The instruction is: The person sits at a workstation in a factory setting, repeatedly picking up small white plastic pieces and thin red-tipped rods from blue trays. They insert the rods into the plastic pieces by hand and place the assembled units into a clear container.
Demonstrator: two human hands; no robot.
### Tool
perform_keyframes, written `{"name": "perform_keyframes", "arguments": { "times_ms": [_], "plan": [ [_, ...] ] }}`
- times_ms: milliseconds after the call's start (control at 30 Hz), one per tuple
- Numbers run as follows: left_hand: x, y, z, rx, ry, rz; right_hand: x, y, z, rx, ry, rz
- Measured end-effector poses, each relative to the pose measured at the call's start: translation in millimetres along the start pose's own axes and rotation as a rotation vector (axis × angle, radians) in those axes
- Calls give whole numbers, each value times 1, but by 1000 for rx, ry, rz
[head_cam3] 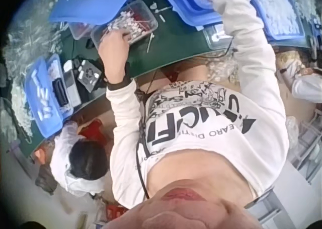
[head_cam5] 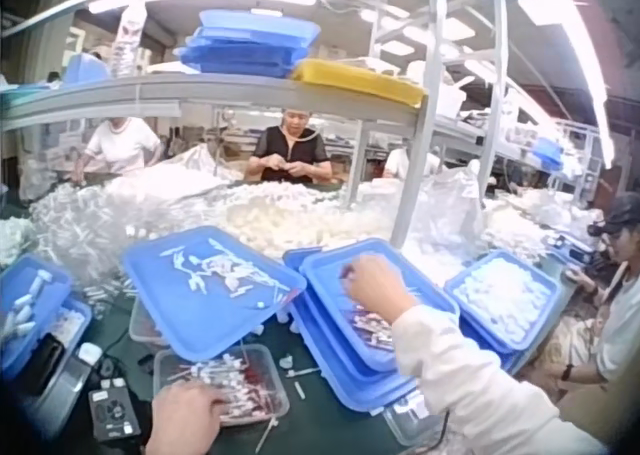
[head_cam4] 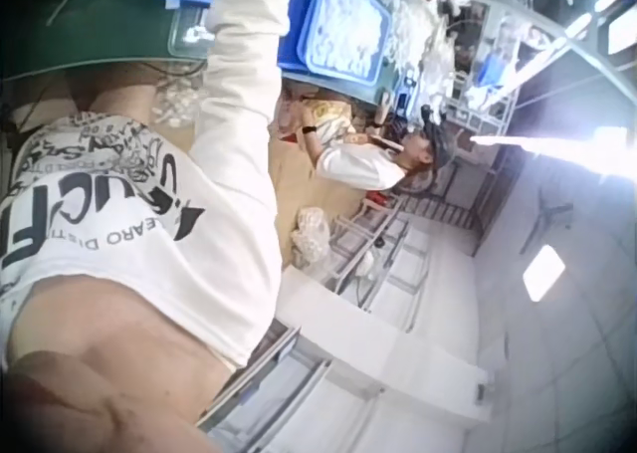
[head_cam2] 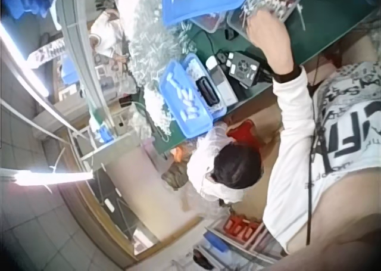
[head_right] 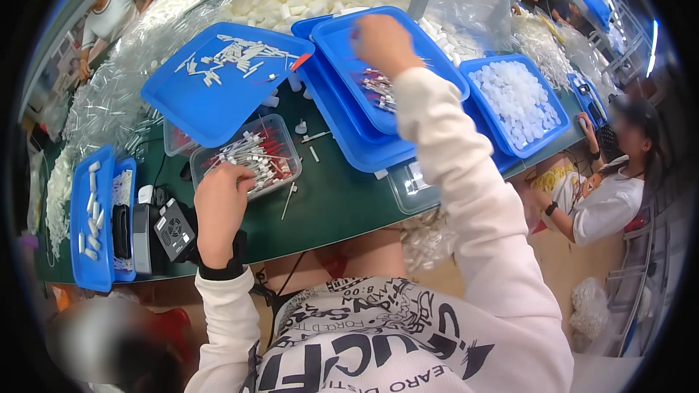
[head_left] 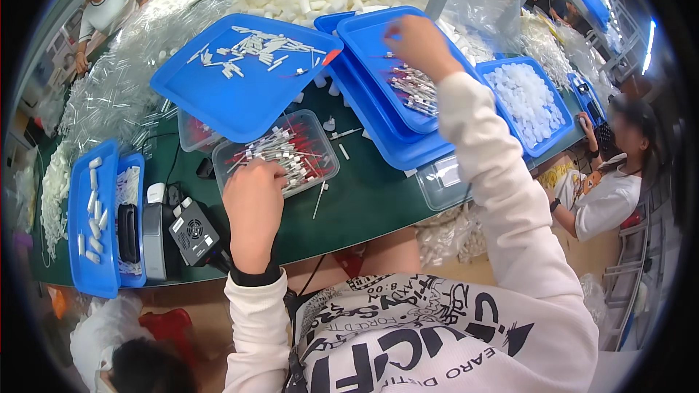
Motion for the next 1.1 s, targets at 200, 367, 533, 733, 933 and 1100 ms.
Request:
{"name": "perform_keyframes", "arguments": {
  "times_ms": [200,367,533,733,933,1100],
  "plan": [
    [-4,-1,12,-15,-98,-16,61,139,-64,215,367,358],
    [-8,1,31,-456,-268,-21,85,151,-111,150,318,259],
    [-15,4,26,-1062,-193,8,68,142,-88,85,225,139],
    [-25,-7,44,-988,-386,-116,-2,142,-9,440,-89,218],
    [-36,-60,54,-657,-279,-276,-155,134,28,1101,211,315],
    [-43,-91,46,-497,-175,-391,-205,112,7,1216,152,171]
  ]
}}
Point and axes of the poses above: each hand's wrist, its own x-axis towards the middle knuckle, its own z-axis out of the back of the hand, y = z × x, the point moved 8 cm from there along x, towards the middle knuckle, and after that the axes turned 10 degrees about y, right-handed, at the moved point
